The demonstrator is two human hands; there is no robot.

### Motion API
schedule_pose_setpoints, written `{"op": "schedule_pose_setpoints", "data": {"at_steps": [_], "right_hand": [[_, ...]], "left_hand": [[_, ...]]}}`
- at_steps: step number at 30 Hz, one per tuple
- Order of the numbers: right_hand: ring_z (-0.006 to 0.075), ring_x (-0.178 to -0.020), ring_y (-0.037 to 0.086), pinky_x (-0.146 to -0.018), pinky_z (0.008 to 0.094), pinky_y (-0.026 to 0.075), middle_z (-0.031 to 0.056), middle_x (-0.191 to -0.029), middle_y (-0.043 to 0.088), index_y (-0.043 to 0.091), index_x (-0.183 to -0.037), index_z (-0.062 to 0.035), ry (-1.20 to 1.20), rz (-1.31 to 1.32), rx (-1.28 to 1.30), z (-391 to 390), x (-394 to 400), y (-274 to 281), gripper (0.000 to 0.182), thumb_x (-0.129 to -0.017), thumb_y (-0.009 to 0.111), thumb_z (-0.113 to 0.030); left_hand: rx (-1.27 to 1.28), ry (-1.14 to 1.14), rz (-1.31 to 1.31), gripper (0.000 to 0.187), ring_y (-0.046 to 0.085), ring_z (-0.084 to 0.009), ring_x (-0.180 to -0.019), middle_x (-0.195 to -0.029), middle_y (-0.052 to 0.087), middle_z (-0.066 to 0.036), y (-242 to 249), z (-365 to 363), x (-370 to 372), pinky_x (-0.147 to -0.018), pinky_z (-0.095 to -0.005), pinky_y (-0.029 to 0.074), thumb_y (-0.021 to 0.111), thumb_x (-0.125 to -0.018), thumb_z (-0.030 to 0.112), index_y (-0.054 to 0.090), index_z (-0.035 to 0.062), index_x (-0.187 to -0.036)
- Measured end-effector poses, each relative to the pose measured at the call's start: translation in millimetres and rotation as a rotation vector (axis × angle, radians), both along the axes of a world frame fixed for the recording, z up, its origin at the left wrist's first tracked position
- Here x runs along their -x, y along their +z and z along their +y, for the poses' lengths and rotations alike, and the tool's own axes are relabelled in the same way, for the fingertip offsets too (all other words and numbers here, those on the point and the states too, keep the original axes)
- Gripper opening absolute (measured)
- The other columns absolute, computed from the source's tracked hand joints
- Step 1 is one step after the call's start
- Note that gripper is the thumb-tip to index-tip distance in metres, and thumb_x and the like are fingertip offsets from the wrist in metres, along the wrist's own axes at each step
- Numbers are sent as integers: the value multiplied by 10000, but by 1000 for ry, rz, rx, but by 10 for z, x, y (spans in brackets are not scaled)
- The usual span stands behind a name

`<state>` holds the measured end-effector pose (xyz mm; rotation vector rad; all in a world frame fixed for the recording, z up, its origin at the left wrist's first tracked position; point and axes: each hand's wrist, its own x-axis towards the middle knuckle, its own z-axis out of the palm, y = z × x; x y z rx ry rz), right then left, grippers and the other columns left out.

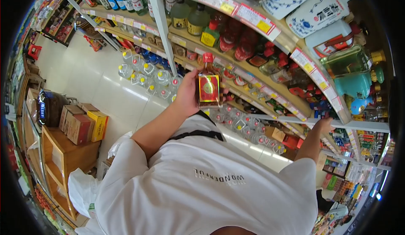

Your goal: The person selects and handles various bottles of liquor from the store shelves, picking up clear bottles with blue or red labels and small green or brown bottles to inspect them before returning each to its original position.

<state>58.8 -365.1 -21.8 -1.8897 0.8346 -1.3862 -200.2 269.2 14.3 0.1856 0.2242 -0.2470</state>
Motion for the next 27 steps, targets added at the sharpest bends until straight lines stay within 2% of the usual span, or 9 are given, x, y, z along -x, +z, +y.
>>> {"op": "schedule_pose_setpoints", "data": {"at_steps": [4,7,13,17,18,22,23,24,27], "right_hand": [[474,-989,613,-861,531,469,329,-1130,616,513,-1224,97,-54,62,-30,219,85,134,692,-747,668,-379],[482,-971,614,-847,561,465,344,-1093,612,511,-1203,100,-7,13,-39,305,117,164,670,-741,668,-359],[484,-978,607,-867,542,465,346,-1096,609,513,-1190,118,-22,49,-71,153,50,100,688,-743,671,-381],[483,-1029,598,-900,547,470,345,-1136,588,509,-1199,125,-14,52,32,26,18,28,701,-752,667,-392],[480,-1037,596,-903,545,469,342,-1149,582,502,-1205,129,-107,137,71,-16,9,25,717,-749,674,-397],[482,-1030,598,-913,547,462,336,-1134,589,492,-1204,149,-52,14,54,-128,-69,-83,754,-738,670,-417],[476,-1016,605,-907,540,465,327,-1118,595,494,-1202,146,-95,78,56,14,5,13,741,-743,676,-406],[463,-1007,611,-901,532,469,317,-1107,598,500,-1206,136,-49,-25,63,-91,-67,-56,710,-740,690,-365],[460,-1000,612,-886,534,471,297,-1095,606,530,-1166,109,-53,-13,52,-170,-89,-104,633,-732,690,-324]], "left_hand": [[-67,81,-84,527,598,-461,-1105,-1282,566,-232,-113,44,90,-919,-591,510,364,-1008,470,424,99,-1377],[-118,99,-103,512,580,-466,-1136,-1313,547,-223,-104,78,113,-949,-586,496,336,-1025,461,383,127,-1411],[-181,122,-111,528,572,-446,-1160,-1351,521,-211,72,141,161,-957,-565,503,249,-1049,489,347,146,-1439],[-234,119,-170,547,568,-431,-1172,-1367,513,-198,48,115,104,-954,-548,509,292,-1036,515,327,162,-1452],[-235,120,-192,559,566,-427,-1178,-1373,509,-194,39,96,91,-956,-544,509,303,-1030,527,323,164,-1455],[-267,122,-173,657,584,-402,-1160,-1366,512,-167,-4,-49,31,-929,-532,529,351,-964,614,303,180,-1454],[-267,107,-165,669,584,-402,-1160,-1364,513,-164,5,-89,23,-928,-531,530,350,-958,622,304,179,-1456],[-266,93,-160,680,584,-403,-1160,-1363,514,-162,18,-128,13,-928,-531,530,349,-951,630,304,178,-1458],[-177,-32,-154,696,561,-413,-1187,-1395,493,-156,-1,-233,-107,-958,-541,505,311,-968,633,322,151,-1469]]}}
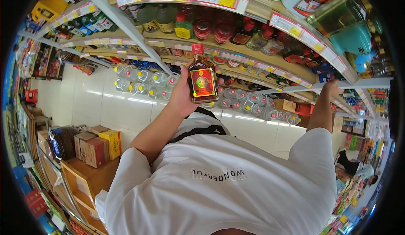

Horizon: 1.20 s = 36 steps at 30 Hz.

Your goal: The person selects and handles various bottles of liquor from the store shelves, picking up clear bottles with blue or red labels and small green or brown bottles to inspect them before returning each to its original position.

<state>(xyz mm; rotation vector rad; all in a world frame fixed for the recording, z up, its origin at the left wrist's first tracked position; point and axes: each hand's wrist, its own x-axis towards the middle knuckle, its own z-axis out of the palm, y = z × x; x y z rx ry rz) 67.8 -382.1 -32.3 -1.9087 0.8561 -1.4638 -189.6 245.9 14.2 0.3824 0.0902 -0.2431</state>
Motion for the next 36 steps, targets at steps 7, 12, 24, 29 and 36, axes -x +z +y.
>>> {"op": "schedule_pose_setpoints", "data": {"at_steps": [7,12,24,29,36], "right_hand": [[452,-1019,611,-882,525,465,271,-1094,634,585,-1104,58,22,-77,-5,220,77,115,556,-708,699,-315],[450,-1049,602,-910,510,457,283,-1119,630,552,-1140,80,59,-56,-7,293,137,175,577,-732,690,-302],[389,-955,648,-836,463,504,252,-1064,649,501,-1221,56,205,-101,-203,540,247,360,593,-764,684,-274],[389,-946,648,-843,457,507,244,-1072,649,489,-1247,52,183,-68,-187,473,248,340,614,-767,679,-281],[395,-958,641,-866,470,491,241,-1065,643,494,-1239,50,102,26,-72,335,185,183,595,-764,677,-259]], "left_hand": [[-38,-117,37,765,561,-444,-1173,-1400,491,-146,131,-288,-199,-947,-596,492,297,-951,687,348,124,-1467],[-14,-149,22,727,581,-440,-1147,-1411,485,-139,68,-435,-268,-930,-601,500,314,-973,654,362,111,-1452],[-40,-247,107,660,577,-446,-1149,-1428,475,-138,100,-718,-361,-929,-599,503,274,-1013,588,349,104,-1455],[-45,-262,70,654,574,-453,-1151,-1426,481,-138,42,-851,-436,-924,-600,505,270,-1015,585,368,99,-1442],[-110,-228,54,692,605,-359,-1132,-1346,537,-152,57,-1038,-479,-912,-505,541,279,-1013,590,405,36,-1407]]}}
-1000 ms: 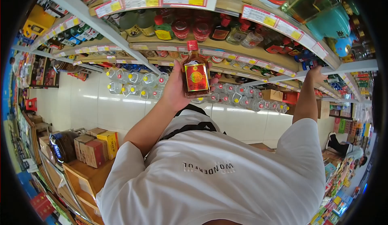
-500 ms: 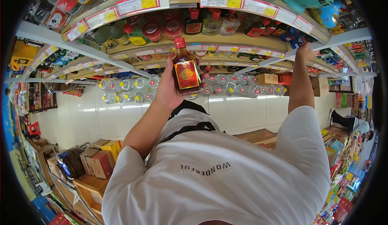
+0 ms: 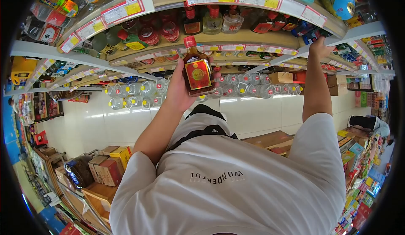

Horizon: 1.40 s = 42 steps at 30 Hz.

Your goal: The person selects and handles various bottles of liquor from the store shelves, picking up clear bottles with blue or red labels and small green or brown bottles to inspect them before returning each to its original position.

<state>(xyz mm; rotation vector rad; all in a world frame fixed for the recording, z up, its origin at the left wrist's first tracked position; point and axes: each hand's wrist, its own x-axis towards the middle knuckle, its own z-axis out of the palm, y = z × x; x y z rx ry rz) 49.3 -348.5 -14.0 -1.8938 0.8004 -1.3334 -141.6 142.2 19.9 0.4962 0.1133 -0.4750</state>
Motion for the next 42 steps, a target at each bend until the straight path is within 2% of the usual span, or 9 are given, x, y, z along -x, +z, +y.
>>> {"op": "schedule_pose_setpoints", "data": {"at_steps": [1,2,9,11,14,27,33,37,42], "right_hand": [[393,-950,645,-858,469,495,241,-1062,642,495,-1236,50,-16,26,-3,-17,17,25,590,-764,678,-254],[385,-937,652,-841,454,503,242,-1071,644,500,-1221,50,43,-13,-120,110,72,135,581,-761,689,-251],[426,-977,636,-863,493,478,239,-1046,658,521,-1159,13,116,-198,-54,-319,-169,-218,571,-717,720,-289],[427,-994,621,-864,496,471,240,-1068,642,522,-1153,12,108,-154,-52,-279,-120,-181,565,-716,719,-287],[422,-1004,612,-857,495,470,244,-1085,627,514,-1142,15,69,-54,-51,-199,-62,-91,550,-720,712,-278],[407,-918,651,-828,467,495,214,-971,665,490,-1100,6,191,-69,-75,-18,128,128,516,-721,702,-272],[391,-940,657,-849,455,496,216,-978,665,480,-1115,11,293,-90,-82,-93,141,89,520,-732,703,-263],[372,-932,662,-844,451,499,214,-984,666,469,-1122,16,373,-76,-97,-173,128,48,522,-742,698,-259],[383,-923,658,-841,451,499,213,-980,666,501,-1102,20,387,-95,-113,-212,90,-8,509,-738,707,-269]], "left_hand": [[-3,4,1,687,603,-359,-1135,-1351,535,-146,6,-35,-12,-912,-505,542,282,-1015,586,400,37,-1410],[-3,32,61,594,568,-450,-1160,-1413,496,-146,-51,-65,-35,-915,-599,510,285,-1028,549,405,109,-1409],[32,22,39,626,593,-399,-1133,-1367,524,-139,-25,-385,-36,-905,-560,534,291,-1026,553,401,59,-1395],[20,32,55,624,592,-405,-1134,-1369,522,-139,12,-489,-25,-906,-559,534,304,-1025,551,402,57,-1394],[58,39,37,577,586,-445,-1135,-1420,486,-167,-34,-610,-24,-890,-617,515,317,-1028,528,409,104,-1409],[6,70,-46,633,560,-424,-1183,-1398,508,-158,58,-1039,88,-949,-592,486,275,-1032,535,386,57,-1431],[-57,185,-24,595,555,-404,-1194,-1416,488,-161,-54,-1308,246,-967,-593,475,294,-1037,507,392,71,-1430],[32,164,-21,568,554,-357,-1182,-1398,501,-156,-174,-1454,340,-962,-586,475,295,-1041,494,406,88,-1422],[32,141,49,513,601,-321,-1118,-1320,563,-151,-152,-1546,375,-896,-517,545,338,-1045,451,444,58,-1358]]}}
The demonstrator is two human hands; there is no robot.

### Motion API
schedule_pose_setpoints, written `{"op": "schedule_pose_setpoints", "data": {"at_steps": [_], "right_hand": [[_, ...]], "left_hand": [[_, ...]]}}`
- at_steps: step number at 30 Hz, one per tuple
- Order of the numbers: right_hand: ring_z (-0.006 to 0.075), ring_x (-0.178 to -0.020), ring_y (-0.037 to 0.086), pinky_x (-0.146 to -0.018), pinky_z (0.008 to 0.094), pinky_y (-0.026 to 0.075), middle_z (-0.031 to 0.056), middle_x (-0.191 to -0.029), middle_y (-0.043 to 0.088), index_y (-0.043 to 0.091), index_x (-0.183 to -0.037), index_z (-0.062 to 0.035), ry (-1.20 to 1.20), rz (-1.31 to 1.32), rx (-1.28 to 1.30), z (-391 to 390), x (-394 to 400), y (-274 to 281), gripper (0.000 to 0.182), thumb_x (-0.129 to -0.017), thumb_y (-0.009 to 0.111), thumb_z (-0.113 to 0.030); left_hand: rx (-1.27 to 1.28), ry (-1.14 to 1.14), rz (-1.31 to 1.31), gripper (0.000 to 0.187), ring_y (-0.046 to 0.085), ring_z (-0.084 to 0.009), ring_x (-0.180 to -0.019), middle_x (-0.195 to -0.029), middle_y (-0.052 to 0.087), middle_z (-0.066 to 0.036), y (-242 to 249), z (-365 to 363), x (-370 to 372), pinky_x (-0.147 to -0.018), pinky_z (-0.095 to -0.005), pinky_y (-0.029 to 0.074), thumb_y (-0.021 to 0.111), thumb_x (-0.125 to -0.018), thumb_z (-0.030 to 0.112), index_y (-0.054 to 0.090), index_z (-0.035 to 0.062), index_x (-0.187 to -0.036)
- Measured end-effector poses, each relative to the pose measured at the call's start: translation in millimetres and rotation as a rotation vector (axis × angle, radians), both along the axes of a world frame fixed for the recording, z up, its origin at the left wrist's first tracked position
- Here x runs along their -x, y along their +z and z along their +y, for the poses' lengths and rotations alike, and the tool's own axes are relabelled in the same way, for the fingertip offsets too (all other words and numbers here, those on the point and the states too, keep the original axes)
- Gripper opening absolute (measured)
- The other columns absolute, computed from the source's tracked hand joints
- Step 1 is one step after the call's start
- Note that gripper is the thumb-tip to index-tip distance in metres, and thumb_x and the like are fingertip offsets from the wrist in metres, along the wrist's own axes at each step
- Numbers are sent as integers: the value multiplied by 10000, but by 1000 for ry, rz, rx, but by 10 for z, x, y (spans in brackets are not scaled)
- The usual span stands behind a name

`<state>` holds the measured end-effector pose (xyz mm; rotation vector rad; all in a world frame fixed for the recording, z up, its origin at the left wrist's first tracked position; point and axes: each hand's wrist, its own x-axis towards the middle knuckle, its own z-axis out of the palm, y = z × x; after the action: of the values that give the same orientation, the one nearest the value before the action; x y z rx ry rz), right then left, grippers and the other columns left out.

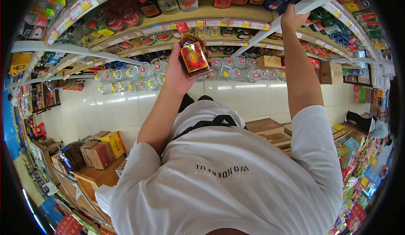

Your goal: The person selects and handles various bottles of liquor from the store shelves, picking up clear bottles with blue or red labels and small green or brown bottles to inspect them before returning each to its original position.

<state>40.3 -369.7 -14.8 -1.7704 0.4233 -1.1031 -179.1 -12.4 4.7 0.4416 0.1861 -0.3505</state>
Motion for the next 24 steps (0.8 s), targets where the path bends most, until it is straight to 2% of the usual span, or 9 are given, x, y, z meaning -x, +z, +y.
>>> {"op": "schedule_pose_setpoints", "data": {"at_steps": [3,14,17,19,23,24], "right_hand": [[385,-928,655,-842,450,496,214,-982,665,515,-1085,22,-16,11,5,-5,-4,0,495,-735,713,-266],[352,-912,643,-851,423,485,185,-974,656,530,-1094,12,-36,-31,-63,-11,-70,-66,464,-734,710,-218],[259,-856,637,-790,380,499,148,-947,646,520,-1147,33,-121,-41,85,-24,-96,-102,474,-759,695,-173],[261,-876,636,-803,380,497,143,-970,650,534,-1148,27,-128,-35,61,-47,-142,-142,463,-756,688,-168],[248,-871,637,-795,366,496,125,-967,658,560,-1106,20,-150,-31,57,-19,-119,-97,422,-752,692,-168],[241,-870,637,-791,360,496,124,-964,658,561,-1100,20,-169,-21,76,17,-100,-64,415,-753,693,-166]], "left_hand": [[-31,-28,-33,519,573,-351,-1154,-1377,518,-161,-90,67,-101,-941,-570,492,350,-1042,447,425,75,-1396],[-45,-21,28,449,596,-331,-1133,-1298,581,-163,-54,330,-503,-920,-473,528,433,-1034,361,450,51,-1360],[-84,-30,83,416,618,-297,-1105,-1241,619,-143,27,449,-597,-926,-466,526,476,-1022,355,497,56,-1311],[-150,-9,170,389,632,-271,-1085,-1208,638,-126,131,512,-650,-929,-464,525,506,-1012,350,528,63,-1274],[-186,-10,126,367,654,-258,-1043,-1192,645,-112,109,605,-792,-871,-459,558,522,-1006,346,550,71,-1247],[-162,-19,118,346,662,-247,-1018,-1168,650,-102,83,614,-820,-843,-449,571,549,-996,305,544,69,-1249]]}}
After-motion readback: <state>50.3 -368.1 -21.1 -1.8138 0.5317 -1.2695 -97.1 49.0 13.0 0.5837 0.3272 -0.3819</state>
